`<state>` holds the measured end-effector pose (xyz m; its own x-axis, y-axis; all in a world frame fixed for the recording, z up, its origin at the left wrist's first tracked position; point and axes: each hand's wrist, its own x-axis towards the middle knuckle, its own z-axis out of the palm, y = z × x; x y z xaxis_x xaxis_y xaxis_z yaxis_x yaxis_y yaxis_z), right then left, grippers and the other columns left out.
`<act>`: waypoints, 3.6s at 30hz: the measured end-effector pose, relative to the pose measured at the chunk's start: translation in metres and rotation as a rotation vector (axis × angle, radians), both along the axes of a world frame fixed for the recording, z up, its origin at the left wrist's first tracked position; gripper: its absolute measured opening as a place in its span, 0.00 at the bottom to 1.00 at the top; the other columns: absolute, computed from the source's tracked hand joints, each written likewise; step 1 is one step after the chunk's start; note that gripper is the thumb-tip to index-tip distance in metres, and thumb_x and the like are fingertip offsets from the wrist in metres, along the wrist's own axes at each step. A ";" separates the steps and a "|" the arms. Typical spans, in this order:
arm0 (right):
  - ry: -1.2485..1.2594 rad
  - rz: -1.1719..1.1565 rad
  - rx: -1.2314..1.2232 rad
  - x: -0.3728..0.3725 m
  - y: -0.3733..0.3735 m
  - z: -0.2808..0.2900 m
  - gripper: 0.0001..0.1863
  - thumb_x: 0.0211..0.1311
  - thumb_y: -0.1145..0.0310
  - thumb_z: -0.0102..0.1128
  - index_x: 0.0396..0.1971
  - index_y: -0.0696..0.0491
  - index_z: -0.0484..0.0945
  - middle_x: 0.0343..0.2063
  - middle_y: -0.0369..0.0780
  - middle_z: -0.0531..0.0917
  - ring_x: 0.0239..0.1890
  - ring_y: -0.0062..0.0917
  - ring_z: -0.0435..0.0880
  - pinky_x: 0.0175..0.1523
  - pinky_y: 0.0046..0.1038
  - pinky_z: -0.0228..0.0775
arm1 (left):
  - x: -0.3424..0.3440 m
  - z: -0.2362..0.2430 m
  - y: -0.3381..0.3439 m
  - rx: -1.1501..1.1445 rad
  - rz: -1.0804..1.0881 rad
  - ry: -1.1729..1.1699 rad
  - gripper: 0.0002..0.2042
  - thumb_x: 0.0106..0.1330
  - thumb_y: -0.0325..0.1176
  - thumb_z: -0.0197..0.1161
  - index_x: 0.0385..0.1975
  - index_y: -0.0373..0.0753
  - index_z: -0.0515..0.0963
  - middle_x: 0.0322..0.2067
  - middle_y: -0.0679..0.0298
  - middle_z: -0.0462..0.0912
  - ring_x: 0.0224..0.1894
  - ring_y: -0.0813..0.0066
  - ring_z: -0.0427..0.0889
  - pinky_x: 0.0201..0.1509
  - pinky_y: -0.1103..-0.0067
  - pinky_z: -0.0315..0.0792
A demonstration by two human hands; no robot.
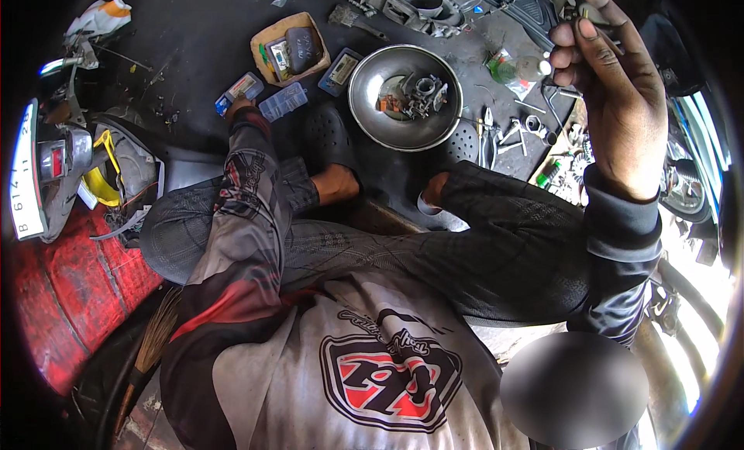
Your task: Selecting and inspecting brass jets from a parts box to repair a motorcycle carburetor.
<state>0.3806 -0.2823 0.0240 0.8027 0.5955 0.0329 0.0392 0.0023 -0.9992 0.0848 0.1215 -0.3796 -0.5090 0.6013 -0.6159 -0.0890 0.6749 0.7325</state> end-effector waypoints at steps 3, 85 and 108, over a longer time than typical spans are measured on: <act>-0.052 -0.058 -0.068 -0.008 0.007 0.006 0.18 0.75 0.70 0.58 0.60 0.59 0.73 0.32 0.40 0.85 0.30 0.23 0.85 0.35 0.23 0.78 | 0.018 0.019 -0.012 0.086 0.039 0.565 0.20 0.71 0.37 0.62 0.58 0.36 0.72 0.53 0.53 0.75 0.50 0.54 0.80 0.51 0.57 0.78; 0.070 0.026 -0.242 0.018 -0.056 0.050 0.09 0.74 0.67 0.61 0.39 0.59 0.81 0.28 0.36 0.86 0.27 0.15 0.82 0.34 0.19 0.77 | 0.263 -0.013 -0.234 0.494 -2.389 0.713 0.15 0.61 0.43 0.62 0.42 0.42 0.85 0.48 0.48 0.86 0.50 0.48 0.85 0.55 0.59 0.76; 0.510 0.054 0.425 0.051 -0.052 0.003 0.17 0.73 0.73 0.62 0.58 0.61 0.80 0.42 0.38 0.87 0.42 0.22 0.85 0.52 0.24 0.80 | 0.271 -0.028 -0.283 0.385 -2.146 1.192 0.15 0.74 0.36 0.50 0.51 0.51 0.84 0.53 0.62 0.86 0.60 0.56 0.83 0.72 0.33 0.46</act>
